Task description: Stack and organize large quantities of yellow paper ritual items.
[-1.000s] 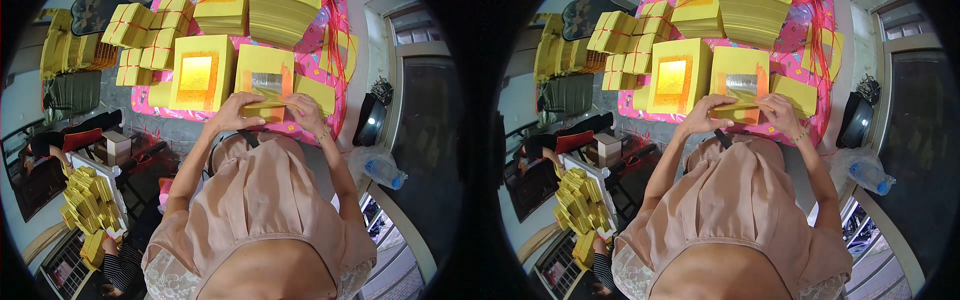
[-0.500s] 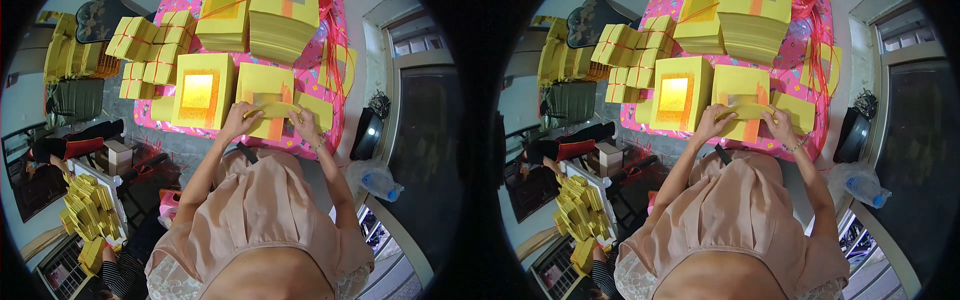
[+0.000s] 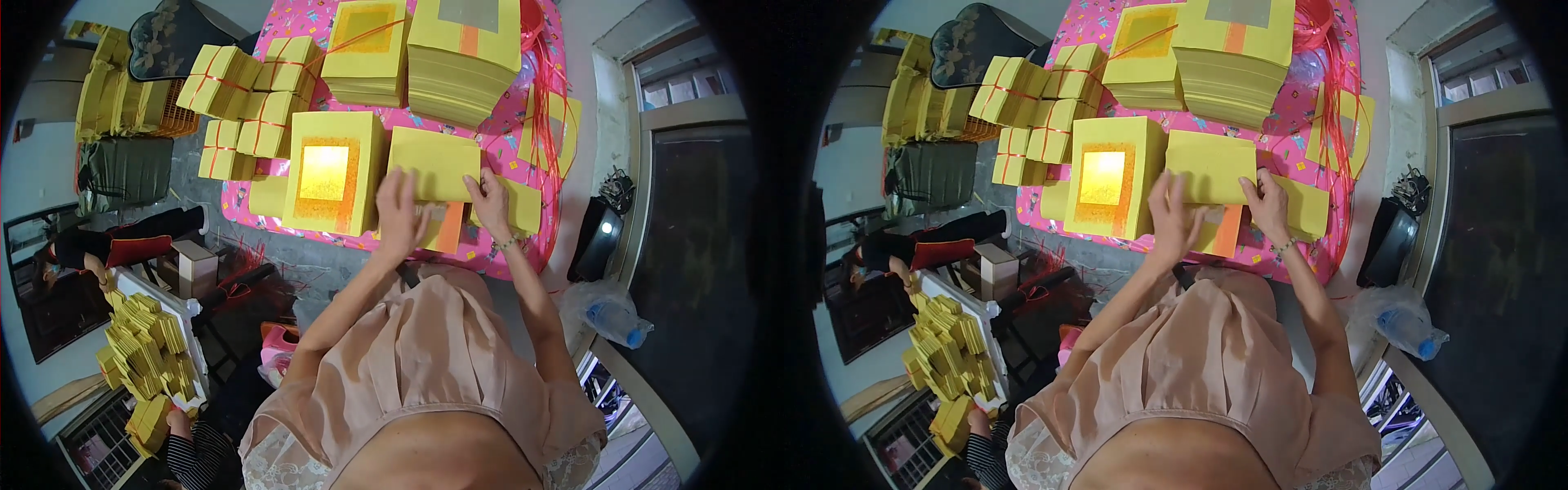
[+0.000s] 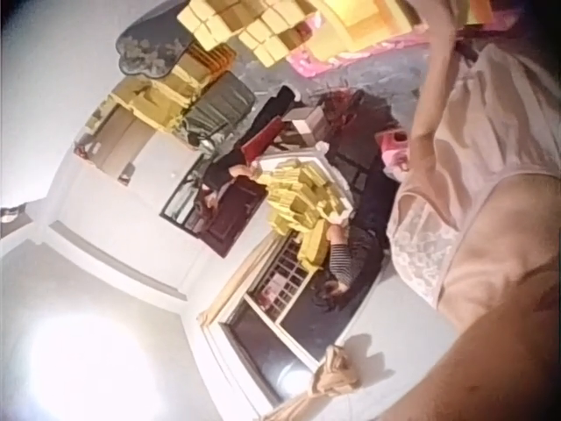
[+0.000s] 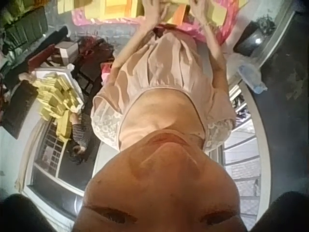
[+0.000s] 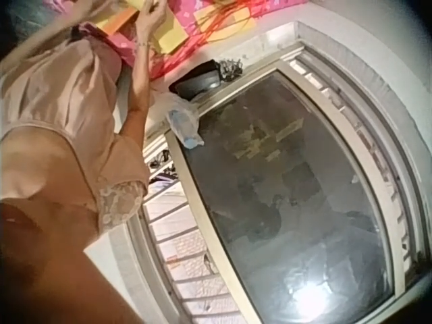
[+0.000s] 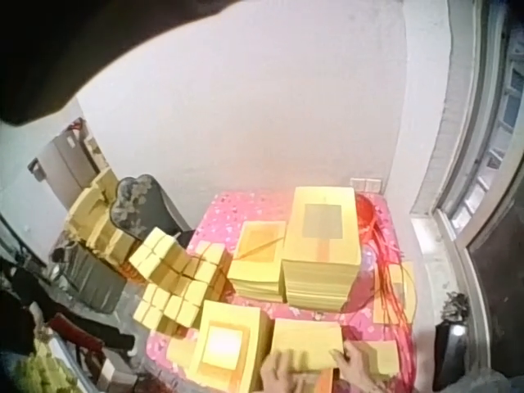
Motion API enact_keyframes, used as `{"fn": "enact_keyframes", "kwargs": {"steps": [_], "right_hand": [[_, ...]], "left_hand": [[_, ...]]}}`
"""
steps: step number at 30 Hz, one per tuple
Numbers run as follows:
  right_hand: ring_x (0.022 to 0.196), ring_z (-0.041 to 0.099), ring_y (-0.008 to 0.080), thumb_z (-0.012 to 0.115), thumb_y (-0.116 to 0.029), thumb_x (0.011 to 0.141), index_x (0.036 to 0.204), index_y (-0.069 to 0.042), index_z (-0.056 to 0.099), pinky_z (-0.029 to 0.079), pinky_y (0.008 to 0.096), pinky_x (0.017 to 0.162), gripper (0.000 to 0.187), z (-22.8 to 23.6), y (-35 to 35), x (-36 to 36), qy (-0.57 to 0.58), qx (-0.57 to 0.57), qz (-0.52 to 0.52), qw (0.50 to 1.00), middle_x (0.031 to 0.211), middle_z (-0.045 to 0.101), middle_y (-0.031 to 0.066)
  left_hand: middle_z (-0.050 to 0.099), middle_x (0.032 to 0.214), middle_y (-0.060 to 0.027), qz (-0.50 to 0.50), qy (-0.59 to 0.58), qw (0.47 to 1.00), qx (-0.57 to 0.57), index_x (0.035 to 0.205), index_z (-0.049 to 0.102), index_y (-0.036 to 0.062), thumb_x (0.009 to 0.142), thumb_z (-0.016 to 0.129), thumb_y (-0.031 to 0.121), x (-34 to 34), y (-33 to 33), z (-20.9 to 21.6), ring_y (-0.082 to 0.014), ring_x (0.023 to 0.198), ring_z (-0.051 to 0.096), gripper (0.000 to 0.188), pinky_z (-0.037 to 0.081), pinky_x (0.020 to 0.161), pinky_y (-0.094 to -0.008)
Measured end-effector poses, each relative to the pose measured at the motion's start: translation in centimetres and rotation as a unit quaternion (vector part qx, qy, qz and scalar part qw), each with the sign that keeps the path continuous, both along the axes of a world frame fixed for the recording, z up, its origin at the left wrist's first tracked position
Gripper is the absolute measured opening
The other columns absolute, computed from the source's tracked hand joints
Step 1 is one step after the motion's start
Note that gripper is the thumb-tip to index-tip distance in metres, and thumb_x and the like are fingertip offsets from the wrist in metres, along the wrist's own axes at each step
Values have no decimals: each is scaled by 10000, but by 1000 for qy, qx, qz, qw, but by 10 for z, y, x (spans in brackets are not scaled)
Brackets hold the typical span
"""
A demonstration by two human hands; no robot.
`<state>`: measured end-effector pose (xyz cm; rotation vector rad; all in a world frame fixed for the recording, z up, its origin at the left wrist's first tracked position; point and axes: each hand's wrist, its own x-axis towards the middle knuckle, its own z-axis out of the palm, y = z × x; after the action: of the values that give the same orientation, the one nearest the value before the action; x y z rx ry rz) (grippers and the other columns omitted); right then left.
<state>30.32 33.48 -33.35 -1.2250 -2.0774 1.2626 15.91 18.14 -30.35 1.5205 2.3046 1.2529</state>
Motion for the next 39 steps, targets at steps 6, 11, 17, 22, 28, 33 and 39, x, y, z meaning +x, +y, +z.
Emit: {"fn": "enact_keyframes", "kwargs": {"steps": [6, 11, 17, 22, 28, 33, 39], "right_hand": [[478, 420, 164, 652, -274, 913, 813, -28, 505, 336, 358, 481, 304, 6, 0, -5, -14, -3, -6, 1000, 552, 452, 74], [486, 438, 183, 657, -273, 906, 800, -23, 505, 349, 362, 494, 311, 9, 1, -9, -31, -29, -26, 999, 558, 462, 78], [499, 468, 209, 657, -278, 901, 789, -16, 499, 362, 380, 505, 326, 3, 2, -8, -29, -26, -29, 999, 565, 477, 95], [510, 501, 263, 658, -288, 896, 785, -9, 499, 375, 416, 520, 340, 0, 3, -9, -36, -24, -27, 999, 565, 482, 118], [570, 554, 279, 688, -290, 872, 874, -18, 536, 428, 416, 550, 311, 17, -8, -12, -52, 31, -62, 996, 639, 556, 109], [659, 614, 232, 736, -273, 835, 958, -7, 573, 487, 364, 613, 335, 12, -17, 0, -14, 48, -76, 996, 760, 645, 99], [689, 612, 145, 766, -278, 814, 919, -3, 596, 483, 307, 626, 339, -24, -12, 12, 3, -162, -30, 986, 779, 669, 72]], "left_hand": [[285, 1521, -189, -146, 102, 969, -173, 1484, 343, 171, 899, 588, 411, 18, 3, -3, -439, 1397, 238, 678, 221, 1121, -569], [271, 1531, -192, -158, 109, 962, -195, 1498, 319, 169, 910, 555, 464, 13, 7, -4, -439, 1409, 217, 699, 207, 1132, -562], [255, 1539, -200, -168, 115, 957, -205, 1506, 303, 158, 913, 538, 498, 12, 8, -5, -444, 1414, 204, 723, 205, 1135, -555], [249, 1540, -207, -167, 107, 958, -209, 1506, 299, 148, 911, 531, 514, 12, 9, -5, -451, 1415, 195, 736, 202, 1134, -557], [247, 1541, -212, -166, 107, 957, -213, 1503, 305, 139, 904, 533, 525, 13, 9, -10, -456, 1414, 192, 748, 199, 1134, -560], [244, 1544, -209, -165, 105, 961, -197, 1503, 309, 146, 903, 531, 527, 13, 10, -11, -458, 1415, 190, 745, 196, 1133, -564], [233, 1550, -204, -162, 108, 958, -210, 1504, 308, 148, 910, 510, 540, 13, 10, -14, -450, 1426, 174, 740, 186, 1138, -562]]}}
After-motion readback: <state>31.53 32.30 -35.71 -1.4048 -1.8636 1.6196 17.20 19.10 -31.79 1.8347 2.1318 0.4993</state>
